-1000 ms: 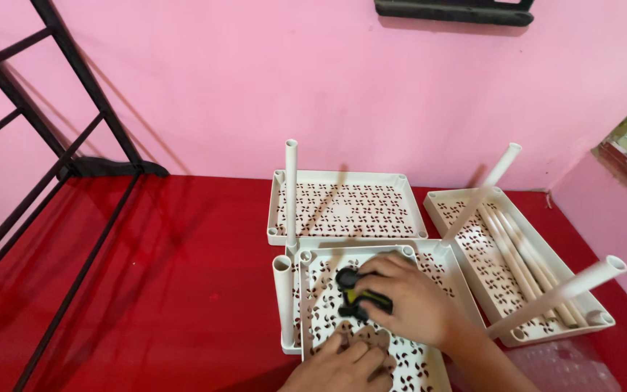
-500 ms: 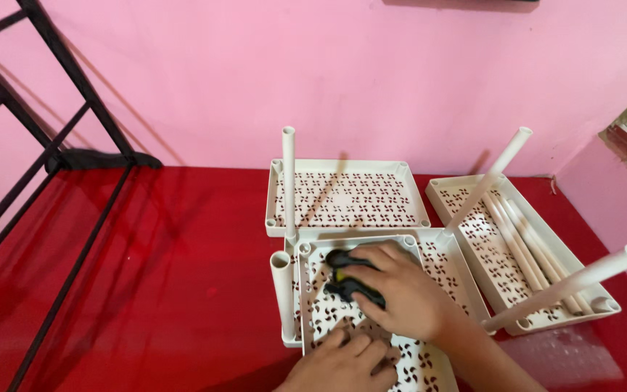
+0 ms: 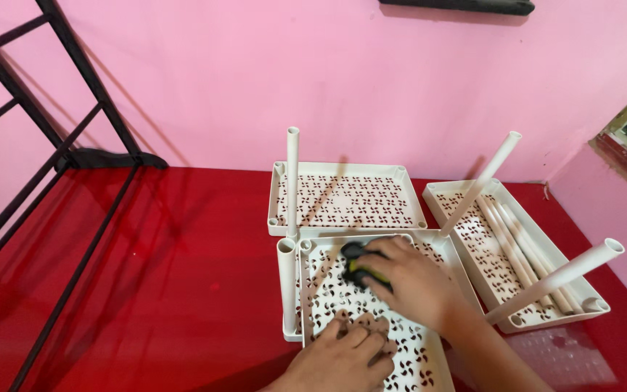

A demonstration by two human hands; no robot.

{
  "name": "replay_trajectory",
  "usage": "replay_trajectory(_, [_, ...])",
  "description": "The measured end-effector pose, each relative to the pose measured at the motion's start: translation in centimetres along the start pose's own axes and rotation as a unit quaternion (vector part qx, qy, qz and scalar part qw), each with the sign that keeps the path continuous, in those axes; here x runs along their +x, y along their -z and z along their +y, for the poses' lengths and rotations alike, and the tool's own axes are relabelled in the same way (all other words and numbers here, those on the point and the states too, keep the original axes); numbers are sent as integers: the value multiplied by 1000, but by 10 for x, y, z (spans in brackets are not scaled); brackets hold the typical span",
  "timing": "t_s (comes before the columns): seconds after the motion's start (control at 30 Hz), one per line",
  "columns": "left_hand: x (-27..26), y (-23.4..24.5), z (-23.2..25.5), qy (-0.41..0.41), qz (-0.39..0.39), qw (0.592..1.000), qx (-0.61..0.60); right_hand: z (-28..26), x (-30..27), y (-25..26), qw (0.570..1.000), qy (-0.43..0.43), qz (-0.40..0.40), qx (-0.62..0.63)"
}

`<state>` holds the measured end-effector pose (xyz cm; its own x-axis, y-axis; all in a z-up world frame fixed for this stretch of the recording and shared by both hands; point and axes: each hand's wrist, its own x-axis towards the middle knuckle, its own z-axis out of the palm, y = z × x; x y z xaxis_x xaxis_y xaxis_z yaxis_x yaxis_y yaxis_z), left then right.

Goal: The person wipes the surfaces of white plastic trays with a cloth, then stacks the trays onto vertical support poles to form a two-tier shelving unit. The person handles the trays and poles by hand and places the assembled unit on a red table.

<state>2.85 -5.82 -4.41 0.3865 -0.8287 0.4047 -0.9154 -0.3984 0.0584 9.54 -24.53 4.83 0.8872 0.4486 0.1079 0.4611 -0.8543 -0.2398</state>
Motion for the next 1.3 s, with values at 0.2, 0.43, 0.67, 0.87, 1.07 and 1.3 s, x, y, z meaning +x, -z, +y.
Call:
replay_trajectory(0.2, [3,-4,-6,16,-14,996,-82,-2,5,9,981,164,91,42])
replay_trajectory(0.43, [-5,-9,-1,3,27,999,-44,2,-2,-1,994,84,71,-4])
replay_trajectory(0.67, [0,-11,-4,7,-11,1000,-28,3,-3,6,999,13,40,-16])
replay_trajectory(0.87, [-2,-5,3,67,-23,997,-19,-3,-5,-8,986,127,106,-5])
replay_trajectory(1.07, [1,-4,2,158,-60,978,125,-1,-1,-10,982,81,157,-63])
replay_trajectory(1.3, [-2,-14,-3,177,-60,975,122,-12,-5,-9,988,67,139,-18])
